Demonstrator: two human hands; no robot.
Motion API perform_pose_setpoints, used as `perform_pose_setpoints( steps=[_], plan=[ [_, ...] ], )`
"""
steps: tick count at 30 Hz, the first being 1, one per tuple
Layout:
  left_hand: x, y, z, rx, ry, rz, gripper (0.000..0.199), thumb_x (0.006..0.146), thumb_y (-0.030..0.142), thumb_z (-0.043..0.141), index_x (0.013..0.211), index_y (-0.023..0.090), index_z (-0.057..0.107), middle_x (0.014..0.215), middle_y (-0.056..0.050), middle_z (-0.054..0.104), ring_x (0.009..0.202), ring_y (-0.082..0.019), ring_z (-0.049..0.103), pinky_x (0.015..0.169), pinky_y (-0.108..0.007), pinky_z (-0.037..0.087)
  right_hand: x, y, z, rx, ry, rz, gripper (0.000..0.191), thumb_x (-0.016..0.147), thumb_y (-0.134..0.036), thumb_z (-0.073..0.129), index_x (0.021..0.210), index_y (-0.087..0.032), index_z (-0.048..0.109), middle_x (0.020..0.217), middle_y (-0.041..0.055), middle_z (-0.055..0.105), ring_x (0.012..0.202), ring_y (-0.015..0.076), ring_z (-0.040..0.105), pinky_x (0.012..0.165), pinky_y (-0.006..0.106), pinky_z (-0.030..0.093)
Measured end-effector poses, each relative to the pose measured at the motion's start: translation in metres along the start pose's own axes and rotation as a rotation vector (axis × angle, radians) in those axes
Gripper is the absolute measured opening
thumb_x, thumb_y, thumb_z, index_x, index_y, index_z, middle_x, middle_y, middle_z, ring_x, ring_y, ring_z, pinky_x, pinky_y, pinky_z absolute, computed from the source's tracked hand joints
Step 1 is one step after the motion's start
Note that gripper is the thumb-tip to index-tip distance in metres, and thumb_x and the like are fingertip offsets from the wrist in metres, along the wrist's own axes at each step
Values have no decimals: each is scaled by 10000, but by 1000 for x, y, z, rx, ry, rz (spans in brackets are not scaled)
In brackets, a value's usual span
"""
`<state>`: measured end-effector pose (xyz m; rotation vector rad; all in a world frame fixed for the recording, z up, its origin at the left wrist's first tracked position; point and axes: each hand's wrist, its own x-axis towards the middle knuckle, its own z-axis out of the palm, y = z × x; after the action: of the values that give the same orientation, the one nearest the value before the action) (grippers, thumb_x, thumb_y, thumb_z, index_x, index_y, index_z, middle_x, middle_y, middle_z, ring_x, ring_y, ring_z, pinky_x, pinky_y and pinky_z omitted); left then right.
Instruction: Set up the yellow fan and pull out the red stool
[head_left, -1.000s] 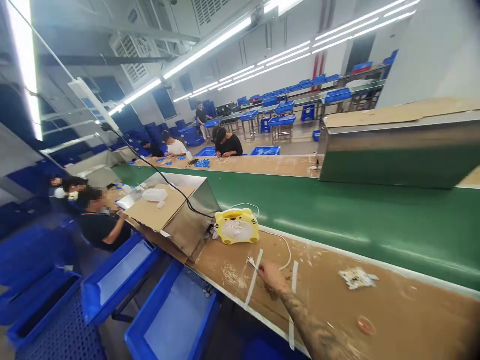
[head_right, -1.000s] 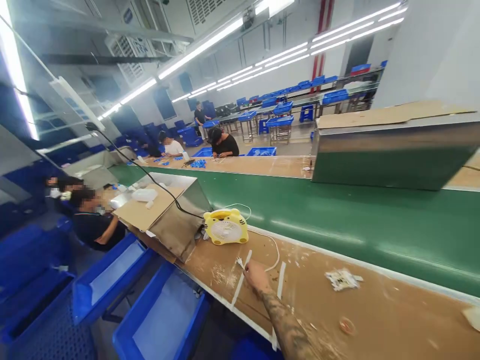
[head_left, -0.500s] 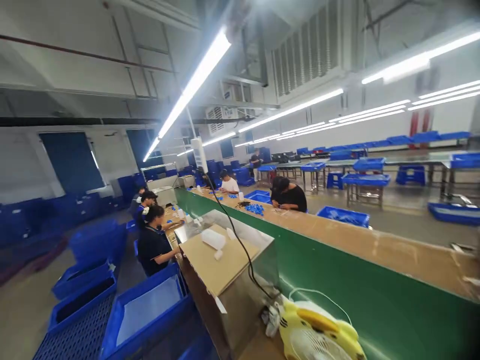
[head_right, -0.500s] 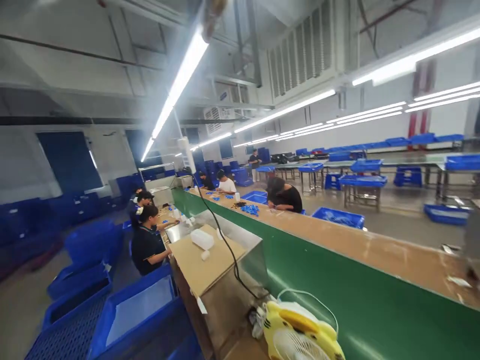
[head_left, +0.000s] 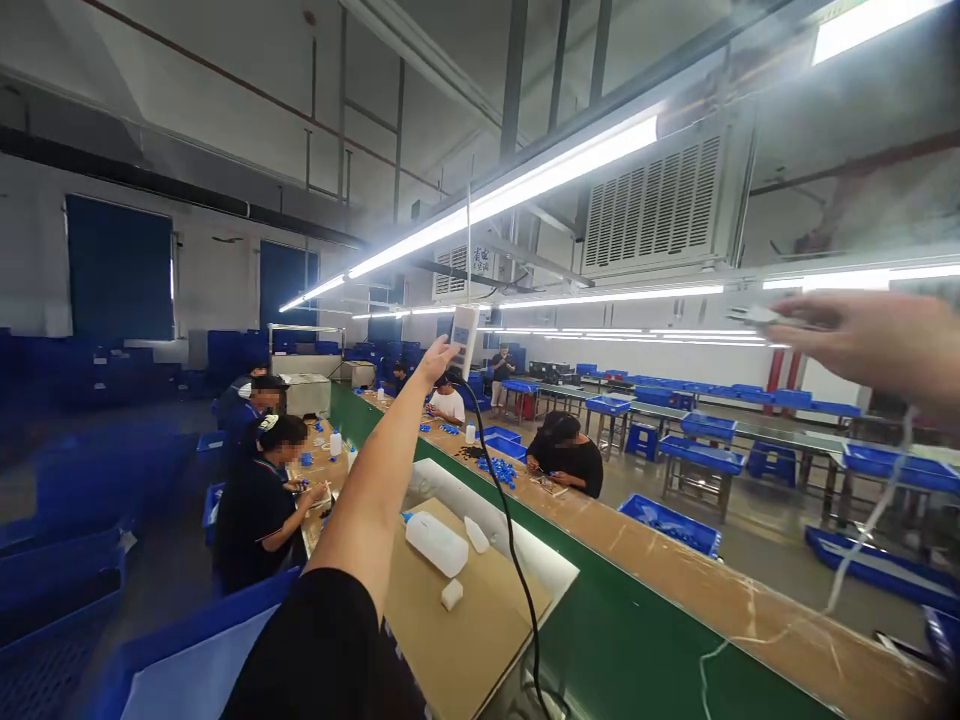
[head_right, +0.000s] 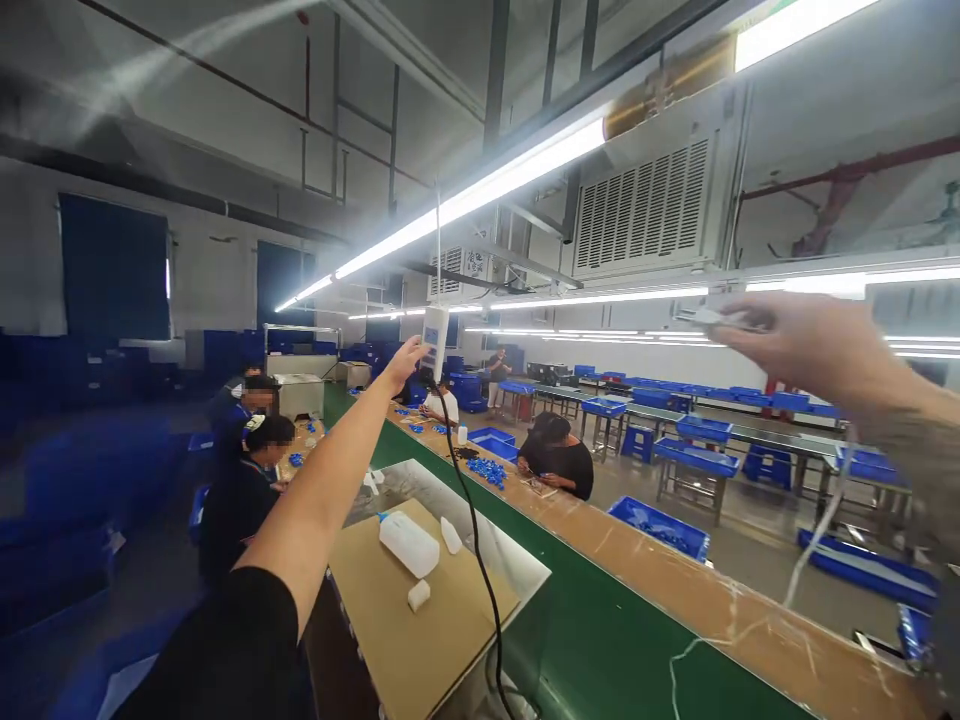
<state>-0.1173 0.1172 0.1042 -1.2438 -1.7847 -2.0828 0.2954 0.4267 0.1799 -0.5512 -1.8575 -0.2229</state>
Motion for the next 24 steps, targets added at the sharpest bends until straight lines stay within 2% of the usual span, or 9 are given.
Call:
perform_pose_setpoints(
  steps=[1,3,7,10,13,15,24],
  plan=[
    [4,-1,7,-33,-33,18,526,809,363,653,1282,147,573,1299,-179,630,1192,-291,601,1015,-424,464,11,-18,2,-9,-84,-49,294,802,-451,779,986,-222,774,825,147,738,661,178,580,610,372,394],
    [4,0,20,-80,-86,55,459,802,354,671,1201,138,612,1115,-153,706,1001,-255,671,901,-384,522,19,-64,15,-53,-157,-243,327,791,-287,822,1099,-212,744,844,113,743,650,171,572,600,345,370],
    [-6,16,47,-168,-183,109,436,747,287,732,1141,138,619,1044,-127,706,863,-223,676,744,-328,550,5,-156,54,-199,-173,-599,187,934,-335,662,1071,-233,739,881,58,740,700,183,613,559,307,286],
    [-9,34,67,-265,-253,112,443,738,226,716,1154,167,577,977,-88,693,782,-213,686,689,-333,561,0,-195,71,-214,-114,-665,236,991,-366,542,1069,-257,736,949,18,735,725,182,628,553,290,260],
    [-10,45,82,-327,-295,122,410,739,206,707,1111,174,539,852,-46,678,671,-188,670,644,-331,560,6,-209,76,-187,-31,-581,258,987,-346,508,1054,-263,744,916,14,725,709,179,616,557,292,247],
    [-10,48,89,-318,-278,138,356,749,202,695,1063,173,531,797,-29,667,632,-162,647,634,-310,550,11,-212,78,-160,-13,-566,264,982,-346,506,1060,-260,743,909,18,719,706,177,608,564,295,247],
    [-5,42,95,-256,-234,189,325,766,239,693,1049,190,541,790,-18,651,661,-152,622,649,-287,522,12,-223,78,-171,-102,-585,261,969,-325,512,1037,-261,755,919,35,726,753,201,618,580,304,262]
  ],
)
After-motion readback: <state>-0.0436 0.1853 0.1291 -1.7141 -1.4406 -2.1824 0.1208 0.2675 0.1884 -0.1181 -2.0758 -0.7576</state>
